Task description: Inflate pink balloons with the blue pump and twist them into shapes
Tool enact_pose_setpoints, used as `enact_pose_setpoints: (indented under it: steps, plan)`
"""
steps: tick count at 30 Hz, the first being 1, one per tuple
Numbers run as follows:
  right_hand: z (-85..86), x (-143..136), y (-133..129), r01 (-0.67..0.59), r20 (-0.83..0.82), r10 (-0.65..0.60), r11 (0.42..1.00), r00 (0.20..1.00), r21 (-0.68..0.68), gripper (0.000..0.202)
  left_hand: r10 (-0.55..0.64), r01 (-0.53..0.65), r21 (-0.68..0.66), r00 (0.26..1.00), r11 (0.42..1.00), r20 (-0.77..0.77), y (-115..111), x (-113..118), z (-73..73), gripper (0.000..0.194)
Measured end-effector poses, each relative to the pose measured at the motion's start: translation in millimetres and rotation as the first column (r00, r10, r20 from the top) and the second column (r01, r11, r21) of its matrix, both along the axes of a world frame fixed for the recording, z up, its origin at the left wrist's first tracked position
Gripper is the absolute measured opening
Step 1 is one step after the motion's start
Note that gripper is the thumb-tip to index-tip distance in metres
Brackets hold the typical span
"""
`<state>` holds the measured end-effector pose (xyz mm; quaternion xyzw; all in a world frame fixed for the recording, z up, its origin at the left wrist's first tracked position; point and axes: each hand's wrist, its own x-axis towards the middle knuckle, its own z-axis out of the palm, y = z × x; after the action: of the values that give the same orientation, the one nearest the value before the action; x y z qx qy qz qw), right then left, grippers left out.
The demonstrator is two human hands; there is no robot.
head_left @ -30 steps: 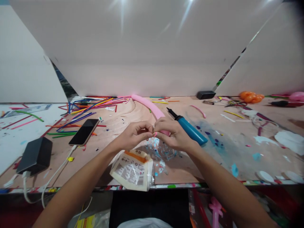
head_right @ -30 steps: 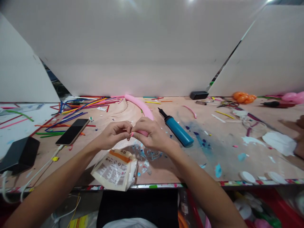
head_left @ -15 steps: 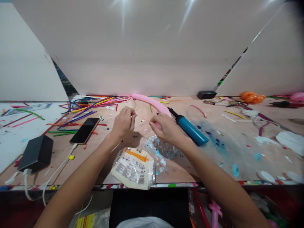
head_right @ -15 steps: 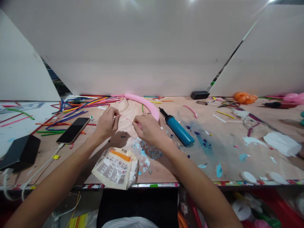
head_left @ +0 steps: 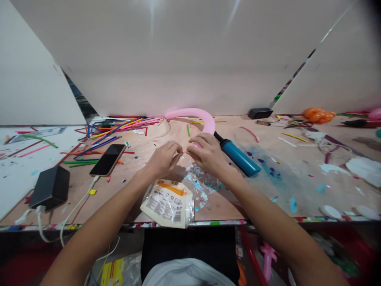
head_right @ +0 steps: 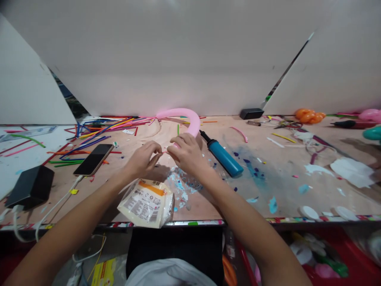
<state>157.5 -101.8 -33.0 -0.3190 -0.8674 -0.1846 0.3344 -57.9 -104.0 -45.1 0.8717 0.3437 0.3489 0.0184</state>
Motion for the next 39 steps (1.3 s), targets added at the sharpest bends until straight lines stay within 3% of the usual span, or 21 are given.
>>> enact_pose_setpoints:
  steps: [2, 4, 5, 7, 9, 10, 11, 13, 17, 19, 20, 22, 25, 27, 29, 31, 33, 35, 37, 39]
  plan:
    - [-3.3, 0.4, -1.9, -0.030, -0.046, 0.032, 0.998, 0.998, 0.047, 0.012, -0.051, 0.078, -0.204, 0.990, 0.976, 0.134, -3.0, 8.8, -8.5, 0.012]
    - [-1.7, 3.7, -5.1, -0.047, -0.227, 0.071, 0.993, 0.971, 0.108, 0.009, 0.012, 0.152, -0.443, 0.938, 0.884, 0.345, -3.8, 14.1, -14.3, 0.019]
    - [0.8, 6.1, -7.3, -0.050, -0.350, 0.098, 0.988, 0.932, 0.144, 0.011, 0.067, 0.216, -0.562, 0.896, 0.798, 0.439, -3.3, 15.3, -15.8, 0.027]
    - [7.8, 10.0, -13.0, -0.052, -0.565, 0.177, 0.972, 0.806, 0.229, 0.014, 0.200, 0.390, -0.744, 0.800, 0.543, 0.565, -1.2, 15.8, -16.4, 0.042]
    - [14.4, 10.2, -18.8, -0.069, -0.678, 0.248, 0.958, 0.692, 0.279, 0.013, 0.337, 0.570, -0.775, 0.697, 0.274, 0.633, 1.7, 14.6, -14.8, 0.052]
    - [16.8, 8.5, -20.9, -0.090, -0.712, 0.276, 0.953, 0.646, 0.288, 0.011, 0.393, 0.645, -0.740, 0.640, 0.191, 0.660, 3.4, 13.4, -13.8, 0.054]
    - [18.7, 6.1, -21.9, -0.117, -0.742, 0.306, 0.948, 0.596, 0.296, 0.011, 0.439, 0.706, -0.691, 0.578, 0.155, 0.688, 5.3, 11.6, -12.8, 0.055]
    - [21.5, 1.2, -20.2, -0.178, -0.802, 0.356, 0.935, 0.479, 0.308, 0.012, 0.500, 0.773, -0.608, 0.459, 0.182, 0.734, 10.5, 5.4, -11.4, 0.055]
    - [30.7, 8.0, -3.4, -0.265, -0.937, 0.308, 0.929, 0.166, 0.259, 0.014, 0.597, 0.709, -0.577, 0.273, 0.406, 0.755, 26.6, -19.9, -11.0, 0.051]
    - [36.8, 24.1, 8.7, -0.301, -0.978, 0.206, 0.931, -0.029, 0.205, 0.016, 0.613, 0.617, -0.597, 0.223, 0.513, 0.758, 35.8, -34.5, -11.8, 0.044]
    - [38.9, 34.4, 15.3, -0.307, -0.981, 0.156, 0.934, -0.115, 0.184, 0.017, 0.619, 0.575, -0.612, 0.218, 0.543, 0.754, 39.8, -40.4, -12.3, 0.040]
    - [39.0, 55.4, 29.3, -0.288, -0.976, 0.066, 0.950, -0.205, 0.125, 0.020, 0.630, 0.510, -0.653, 0.249, 0.560, 0.735, 45.9, -47.2, -13.3, 0.040]
    - [27.2, 74.1, 49.9, -0.316, -0.983, -0.074, 0.949, -0.168, -0.017, 0.027, 0.554, 0.455, -0.657, 0.356, 0.601, 0.753, 48.9, -46.2, -13.4, 0.049]
    - [14.5, 72.2, 59.7, -0.377, -0.980, -0.161, 0.920, -0.121, -0.104, 0.033, 0.430, 0.468, -0.608, 0.437, 0.642, 0.790, 46.5, -41.9, -11.9, 0.055]
    - [2.6, 61.5, 64.4, -0.431, -0.966, -0.233, 0.887, -0.109, -0.165, 0.035, 0.320, 0.513, -0.571, 0.498, 0.641, 0.806, 40.6, -37.7, -9.2, 0.055]
    - [-5.7, 48.8, 64.7, -0.460, -0.944, -0.298, 0.864, -0.145, -0.202, 0.034, 0.266, 0.555, -0.580, 0.545, 0.596, 0.795, 31.7, -34.2, -6.3, 0.047]
    - [-10.0, 39.4, 62.5, -0.456, -0.921, -0.351, 0.856, -0.170, -0.242, 0.031, 0.242, 0.576, -0.647, 0.624, 0.500, 0.743, 21.8, -30.3, -4.4, 0.044]
    - [-11.5, 34.9, 59.0, -0.419, -0.923, -0.356, 0.867, -0.143, -0.270, 0.031, 0.226, 0.572, -0.720, 0.699, 0.394, 0.679, 14.1, -25.4, -4.2, 0.045]
    - [-11.6, 33.2, 54.4, -0.416, -0.938, -0.342, 0.862, -0.054, -0.290, 0.032, 0.241, 0.583, -0.729, 0.697, 0.358, 0.676, 11.1, -20.1, -5.3, 0.046]
    - [-10.7, 32.6, 48.5, -0.493, -0.934, -0.341, 0.798, 0.104, -0.346, 0.035, 0.280, 0.615, -0.661, 0.605, 0.430, 0.745, 12.6, -16.4, -6.7, 0.044]
